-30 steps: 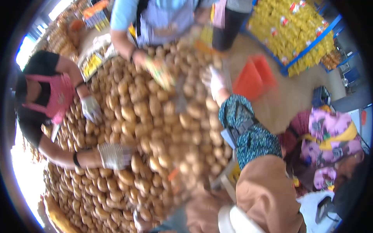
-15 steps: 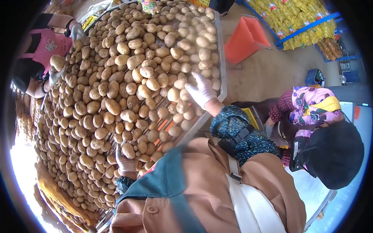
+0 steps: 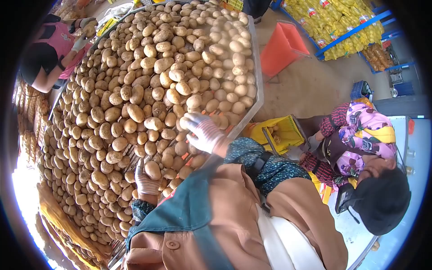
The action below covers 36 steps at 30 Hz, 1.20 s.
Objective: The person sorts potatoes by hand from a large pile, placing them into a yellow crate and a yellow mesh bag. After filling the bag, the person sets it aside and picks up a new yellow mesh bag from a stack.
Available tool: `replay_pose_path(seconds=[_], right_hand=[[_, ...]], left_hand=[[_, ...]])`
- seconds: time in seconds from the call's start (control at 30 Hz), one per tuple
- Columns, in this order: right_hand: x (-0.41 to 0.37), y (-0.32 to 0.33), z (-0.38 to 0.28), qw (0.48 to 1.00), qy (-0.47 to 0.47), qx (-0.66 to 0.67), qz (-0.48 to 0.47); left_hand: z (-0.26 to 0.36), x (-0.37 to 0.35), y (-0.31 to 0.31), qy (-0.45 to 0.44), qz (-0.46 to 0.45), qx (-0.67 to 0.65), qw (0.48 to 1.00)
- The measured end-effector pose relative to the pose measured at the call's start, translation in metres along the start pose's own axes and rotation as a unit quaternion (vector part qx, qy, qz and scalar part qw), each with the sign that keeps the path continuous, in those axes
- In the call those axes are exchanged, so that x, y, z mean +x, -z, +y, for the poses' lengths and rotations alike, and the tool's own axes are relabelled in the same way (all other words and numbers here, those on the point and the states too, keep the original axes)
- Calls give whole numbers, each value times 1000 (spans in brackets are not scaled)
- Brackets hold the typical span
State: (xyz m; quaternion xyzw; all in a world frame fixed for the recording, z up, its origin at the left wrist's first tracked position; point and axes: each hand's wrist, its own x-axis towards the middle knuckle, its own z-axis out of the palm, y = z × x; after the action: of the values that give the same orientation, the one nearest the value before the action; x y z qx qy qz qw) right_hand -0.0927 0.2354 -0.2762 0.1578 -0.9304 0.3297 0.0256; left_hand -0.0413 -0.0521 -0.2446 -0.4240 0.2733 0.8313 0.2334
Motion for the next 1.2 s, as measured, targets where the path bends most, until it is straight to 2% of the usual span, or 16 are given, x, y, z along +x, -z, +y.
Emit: replay_pose_path(seconds=[0.07,0.17,0.4,0.47,0.5,0.6,0.63,0.7,0.77,0.9,0.93,1.0,1.07,1.1,1.13,1.2], right_hand=[[-7,12,6,997,29,5,70],[-20,26,21,997,-7,-78,22],[-37,-1,45,991,-55,-118,-2],[-27,8,29,986,-106,-123,-27],[-24,9,16,978,-61,-199,6],[-18,1,-19,993,40,-102,47],[-18,-10,-27,995,-18,95,-30],[-12,-25,-56,874,-169,425,-166],[-4,-23,-95,666,-290,628,-278],[3,-47,-124,593,-286,709,-254],[1,-53,-119,586,-303,709,-250],[0,-59,-111,550,-333,731,-229],[-10,-56,-96,489,-358,772,-192],[-18,-49,-85,539,-303,759,-203],[-27,-49,-73,690,-273,654,-147],[-47,-55,-36,864,-211,453,-52]], left_hand=[[3,-4,3,8,37,19,999],[8,-7,4,13,24,-10,1000],[14,-15,13,-58,-61,46,995],[18,-22,13,-49,-154,29,987],[17,-22,16,-54,-150,13,987],[13,-12,37,-107,-159,60,980],[12,-12,38,-125,-173,98,972],[6,-22,30,-209,-136,188,950],[-1,-27,21,-241,-101,267,927],[-21,-30,16,-397,-169,329,840],[-19,-32,21,-495,-102,428,749],[7,-51,35,-637,49,586,498],[36,-62,65,-618,117,526,573],[52,-64,85,-624,169,542,537],[64,-62,107,-628,220,555,500],[74,-55,136,-575,332,608,436]])
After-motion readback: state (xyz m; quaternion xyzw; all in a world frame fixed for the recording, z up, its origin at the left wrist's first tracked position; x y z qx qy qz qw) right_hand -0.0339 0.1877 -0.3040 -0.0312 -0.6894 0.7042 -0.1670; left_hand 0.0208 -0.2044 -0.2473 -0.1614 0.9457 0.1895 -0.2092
